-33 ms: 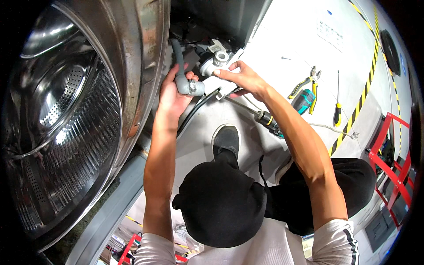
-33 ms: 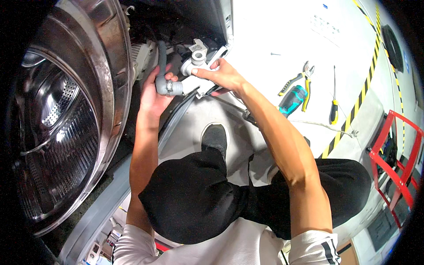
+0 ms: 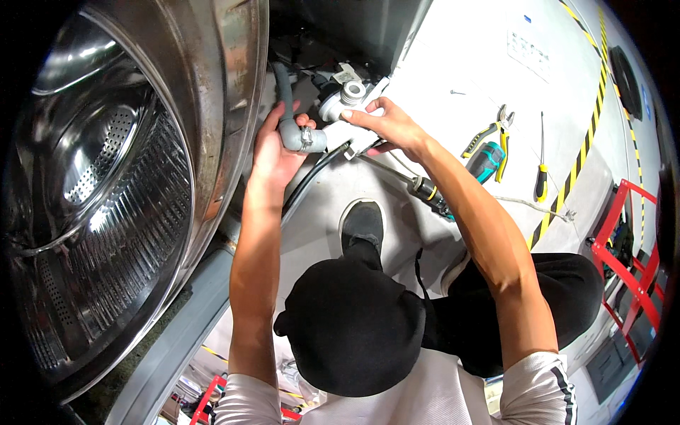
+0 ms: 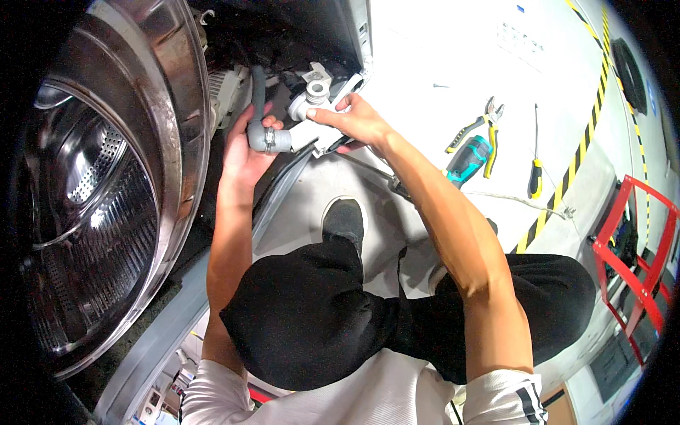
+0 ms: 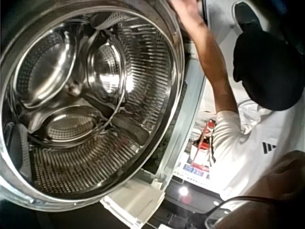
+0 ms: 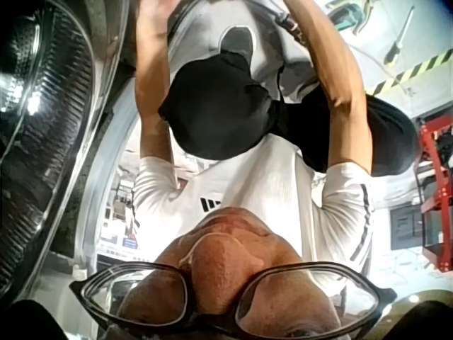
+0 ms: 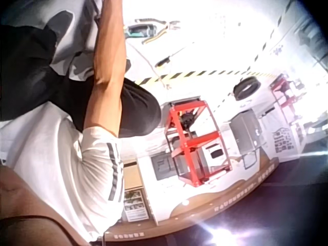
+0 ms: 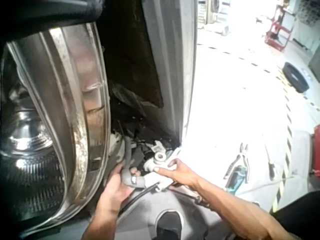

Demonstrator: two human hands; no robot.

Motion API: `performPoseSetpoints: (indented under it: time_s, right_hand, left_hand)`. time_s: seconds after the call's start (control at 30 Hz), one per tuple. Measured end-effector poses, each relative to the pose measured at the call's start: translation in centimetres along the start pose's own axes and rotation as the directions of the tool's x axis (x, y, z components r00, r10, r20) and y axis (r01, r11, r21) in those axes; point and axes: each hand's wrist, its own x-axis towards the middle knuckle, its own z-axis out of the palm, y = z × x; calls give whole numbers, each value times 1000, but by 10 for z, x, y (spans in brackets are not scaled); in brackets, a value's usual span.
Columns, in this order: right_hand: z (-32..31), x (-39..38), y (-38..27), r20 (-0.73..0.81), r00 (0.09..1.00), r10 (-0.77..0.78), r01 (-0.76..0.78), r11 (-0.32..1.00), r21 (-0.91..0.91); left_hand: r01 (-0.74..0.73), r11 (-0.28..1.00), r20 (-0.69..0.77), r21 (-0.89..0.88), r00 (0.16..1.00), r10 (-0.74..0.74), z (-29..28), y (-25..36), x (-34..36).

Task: The person connects a plastic pump housing and a rubber hose to the bottom of a washing machine by hand and then secures the hose with pliers.

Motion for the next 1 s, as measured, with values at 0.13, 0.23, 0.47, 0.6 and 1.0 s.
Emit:
performPoseSetpoints:
  time_s: [0.13,0.23,0.47,0.6,1.0]
  right_hand:
    - [-1,4,1,-24,1000,-15,15,1000,0]
    - [-1,8,5,-28,999,-29,28,999,-30]
    - [-11,17,-1,46,997,-54,62,978,-200]
    - [-18,24,-13,186,982,33,16,967,-256]
    - [-26,26,-5,257,963,-75,148,949,-277]
  left_hand:
    - [25,999,23,-38,999,-25,0,2,1]
    - [16,1000,14,19,1000,-16,5,3,-1]
    - [82,948,-233,307,972,-9,22,1,-10]
    - [121,916,-298,383,955,-1,30,1,-16]
    - [134,705,-446,696,850,279,60,-1,-50]
